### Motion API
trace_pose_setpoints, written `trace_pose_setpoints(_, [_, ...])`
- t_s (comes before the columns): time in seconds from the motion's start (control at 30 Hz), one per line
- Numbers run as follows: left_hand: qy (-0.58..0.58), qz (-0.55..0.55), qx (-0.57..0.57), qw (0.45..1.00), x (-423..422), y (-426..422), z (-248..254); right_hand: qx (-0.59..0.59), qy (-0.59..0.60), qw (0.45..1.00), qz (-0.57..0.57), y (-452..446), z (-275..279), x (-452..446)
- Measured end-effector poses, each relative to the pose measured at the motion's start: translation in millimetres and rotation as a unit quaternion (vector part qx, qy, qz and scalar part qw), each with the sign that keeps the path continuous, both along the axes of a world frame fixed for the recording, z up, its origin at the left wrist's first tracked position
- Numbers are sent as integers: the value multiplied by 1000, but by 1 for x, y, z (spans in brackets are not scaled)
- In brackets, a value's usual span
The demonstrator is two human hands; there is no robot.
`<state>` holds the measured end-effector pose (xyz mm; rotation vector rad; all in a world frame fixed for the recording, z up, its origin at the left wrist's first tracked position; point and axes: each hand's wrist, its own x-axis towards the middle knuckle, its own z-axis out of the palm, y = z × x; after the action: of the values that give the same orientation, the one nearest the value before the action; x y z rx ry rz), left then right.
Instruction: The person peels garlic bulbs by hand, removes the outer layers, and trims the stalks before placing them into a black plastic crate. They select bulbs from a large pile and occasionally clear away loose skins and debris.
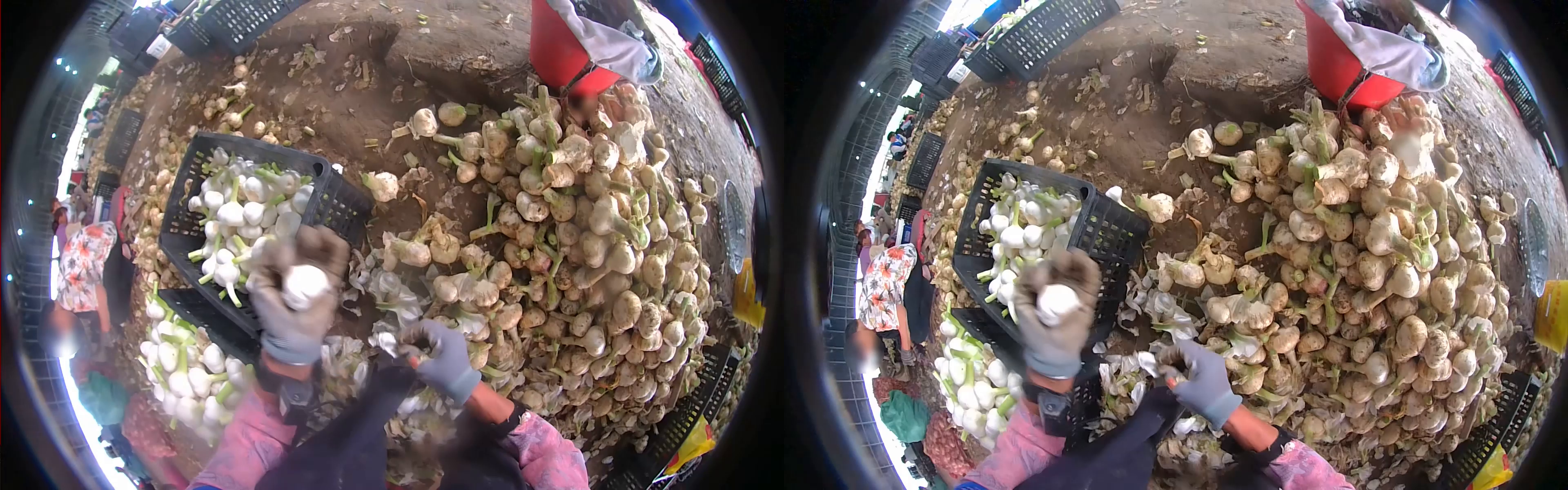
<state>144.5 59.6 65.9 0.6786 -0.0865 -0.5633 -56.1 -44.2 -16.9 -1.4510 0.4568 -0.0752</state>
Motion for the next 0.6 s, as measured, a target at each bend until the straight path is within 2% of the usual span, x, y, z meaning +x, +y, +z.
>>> trace_pose_setpoints(0.03, [-104,64,54,991,17,7,1,-53,-9,998,45,-4,-6,-4])
trace_pose_setpoints(0.07, [-160,199,183,949,23,0,15,-104,-17,990,90,-10,-1,-4])
trace_pose_setpoints(0.1, [-210,325,304,870,27,-6,30,-156,-25,979,132,-13,2,-3])
trace_pose_setpoints(0.13, [-428,404,476,654,36,-2,28,-124,29,976,175,-16,2,-2])
trace_pose_setpoints(0.23, [-403,183,411,797,18,-45,-10,-194,-21,970,141,-18,-1,8])
trace_pose_setpoints(0.3, [-370,8,448,814,27,-78,-65,-184,-25,970,159,-19,-2,6])
trace_pose_setpoints(0.37, [-333,-10,543,771,40,-102,-133,-177,-19,970,166,-22,-2,0])
trace_pose_setpoints(0.47, [-176,-65,490,851,60,-120,-167,-161,4,974,159,-25,0,-11])
trace_pose_setpoints(0.5, [-256,-2,573,779,56,-129,-152,-150,11,976,155,-26,1,-12])
trace_pose_setpoints(0.57, [-295,41,571,765,69,-128,-171,-140,14,981,132,-30,0,-13])
trace_pose_setpoints(0.6, [-283,15,583,761,70,-127,-175,-137,9,984,109,-31,-2,-13])
